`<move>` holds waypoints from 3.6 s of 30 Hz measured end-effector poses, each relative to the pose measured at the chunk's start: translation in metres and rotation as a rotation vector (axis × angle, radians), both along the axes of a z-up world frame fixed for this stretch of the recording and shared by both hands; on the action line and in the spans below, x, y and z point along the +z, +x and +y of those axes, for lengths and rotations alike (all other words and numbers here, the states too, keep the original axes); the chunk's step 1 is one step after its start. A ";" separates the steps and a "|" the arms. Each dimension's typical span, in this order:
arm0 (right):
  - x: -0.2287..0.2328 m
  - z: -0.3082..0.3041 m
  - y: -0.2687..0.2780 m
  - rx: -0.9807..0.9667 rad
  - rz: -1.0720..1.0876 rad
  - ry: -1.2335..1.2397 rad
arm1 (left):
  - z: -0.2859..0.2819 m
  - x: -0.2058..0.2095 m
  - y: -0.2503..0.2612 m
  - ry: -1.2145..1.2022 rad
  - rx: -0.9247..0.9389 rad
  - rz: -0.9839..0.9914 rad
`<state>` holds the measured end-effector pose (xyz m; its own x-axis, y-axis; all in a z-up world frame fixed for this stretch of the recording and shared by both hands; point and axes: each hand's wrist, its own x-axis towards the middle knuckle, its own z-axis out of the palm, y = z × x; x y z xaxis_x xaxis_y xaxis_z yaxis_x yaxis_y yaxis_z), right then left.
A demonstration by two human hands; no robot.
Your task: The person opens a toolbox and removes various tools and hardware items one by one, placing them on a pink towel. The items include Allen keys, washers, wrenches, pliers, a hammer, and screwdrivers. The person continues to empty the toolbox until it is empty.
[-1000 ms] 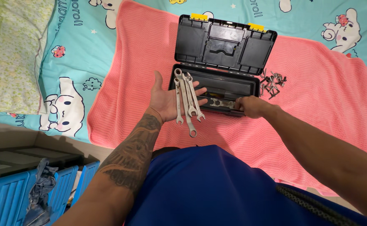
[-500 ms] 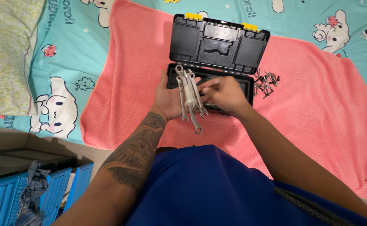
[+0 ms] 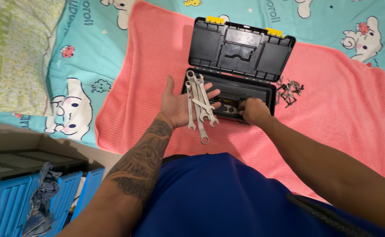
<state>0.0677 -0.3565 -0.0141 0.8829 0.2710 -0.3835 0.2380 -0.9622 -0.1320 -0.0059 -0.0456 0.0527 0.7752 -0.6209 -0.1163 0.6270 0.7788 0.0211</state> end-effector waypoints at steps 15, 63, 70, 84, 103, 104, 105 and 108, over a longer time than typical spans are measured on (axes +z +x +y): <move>0.088 0.003 0.005 -0.440 0.197 0.561 | 0.007 -0.021 0.008 0.070 -0.005 -0.010; 0.137 0.119 -0.020 -0.474 0.286 0.761 | 0.021 -0.023 0.006 -0.001 -0.070 -0.051; 0.114 0.035 -0.034 -0.731 0.334 0.858 | -0.010 -0.026 0.018 -0.066 -0.167 -0.084; 0.122 -0.031 -0.067 -0.927 0.928 1.843 | -0.089 0.006 0.046 -0.104 -0.285 -0.123; 0.041 -0.217 -0.035 -1.144 0.492 1.227 | -0.394 -0.106 0.101 0.489 -0.507 -0.088; 0.027 -0.229 -0.029 -1.146 0.479 1.205 | -0.409 -0.119 0.108 0.550 -0.519 -0.063; 0.012 -0.242 -0.022 -1.180 0.463 1.227 | -0.424 -0.132 0.114 0.557 -0.519 -0.099; -0.031 -0.282 0.004 -1.274 0.443 1.353 | -0.467 -0.164 0.142 0.657 -0.483 -0.194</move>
